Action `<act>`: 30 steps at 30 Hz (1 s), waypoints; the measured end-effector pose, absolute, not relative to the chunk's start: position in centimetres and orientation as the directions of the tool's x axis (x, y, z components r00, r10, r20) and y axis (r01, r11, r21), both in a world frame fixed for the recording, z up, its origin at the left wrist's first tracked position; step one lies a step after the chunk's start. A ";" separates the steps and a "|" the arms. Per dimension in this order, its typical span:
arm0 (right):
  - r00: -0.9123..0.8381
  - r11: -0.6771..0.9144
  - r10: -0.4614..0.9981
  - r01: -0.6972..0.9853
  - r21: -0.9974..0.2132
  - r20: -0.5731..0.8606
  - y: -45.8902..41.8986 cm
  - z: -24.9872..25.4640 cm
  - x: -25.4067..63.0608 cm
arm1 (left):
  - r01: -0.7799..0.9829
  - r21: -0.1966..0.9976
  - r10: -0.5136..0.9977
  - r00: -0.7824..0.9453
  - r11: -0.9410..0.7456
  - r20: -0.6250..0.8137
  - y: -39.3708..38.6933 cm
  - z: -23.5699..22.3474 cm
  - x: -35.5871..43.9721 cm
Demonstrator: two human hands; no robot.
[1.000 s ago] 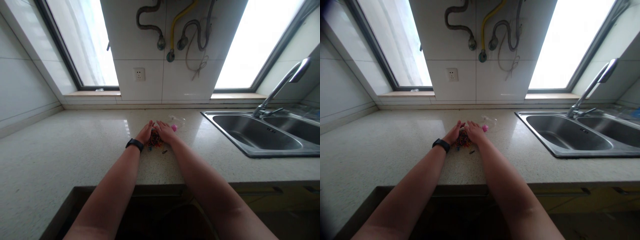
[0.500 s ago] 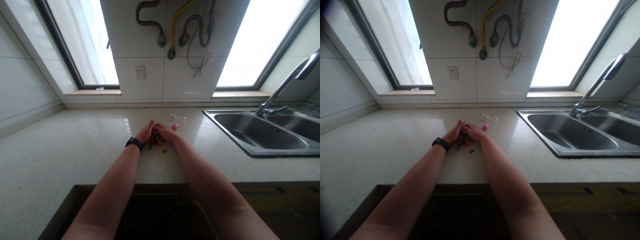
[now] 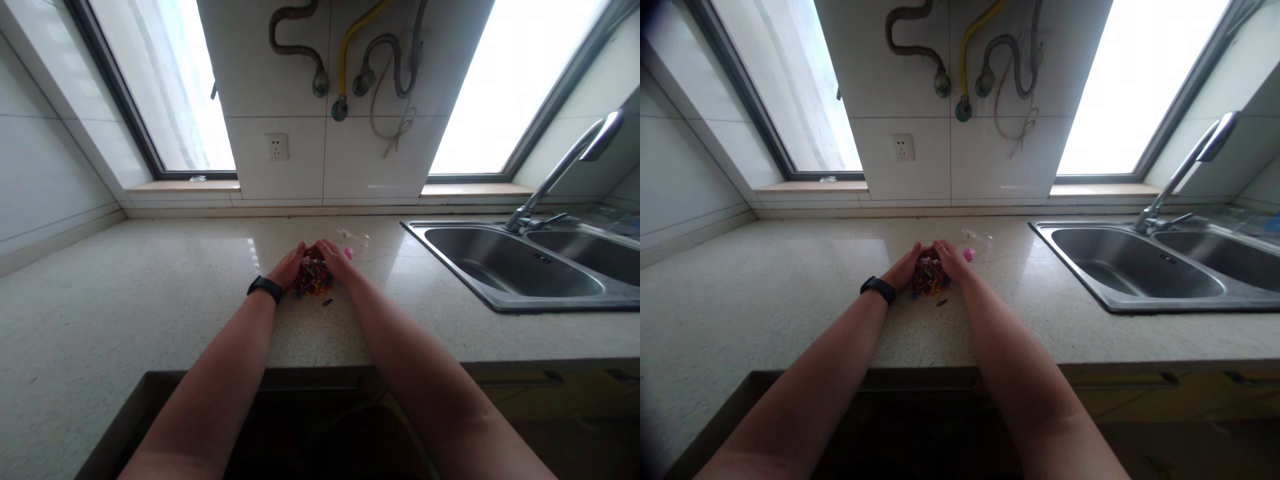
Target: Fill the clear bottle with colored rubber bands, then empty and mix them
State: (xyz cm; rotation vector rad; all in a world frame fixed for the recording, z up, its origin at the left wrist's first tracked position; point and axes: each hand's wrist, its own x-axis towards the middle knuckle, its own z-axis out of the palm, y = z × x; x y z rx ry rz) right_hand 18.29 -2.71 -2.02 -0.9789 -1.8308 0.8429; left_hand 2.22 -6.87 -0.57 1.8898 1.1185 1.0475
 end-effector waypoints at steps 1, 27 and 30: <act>-0.296 0.469 0.874 0.310 -0.827 0.384 -2.7 -2.0 18.4 | 0.396 0.835 0.919 0.260 -0.382 0.297 -6.7 -0.6 2.2; -0.270 0.452 0.888 0.367 -0.813 0.372 -1.6 -3.5 18.0 | 0.688 0.432 0.803 0.407 -0.583 0.435 -5.0 -2.5 1.3; -0.290 0.483 0.873 0.398 -0.780 0.393 -1.9 -3.2 18.0 | 0.714 0.373 0.794 0.443 -0.593 0.416 -5.0 -2.5 1.4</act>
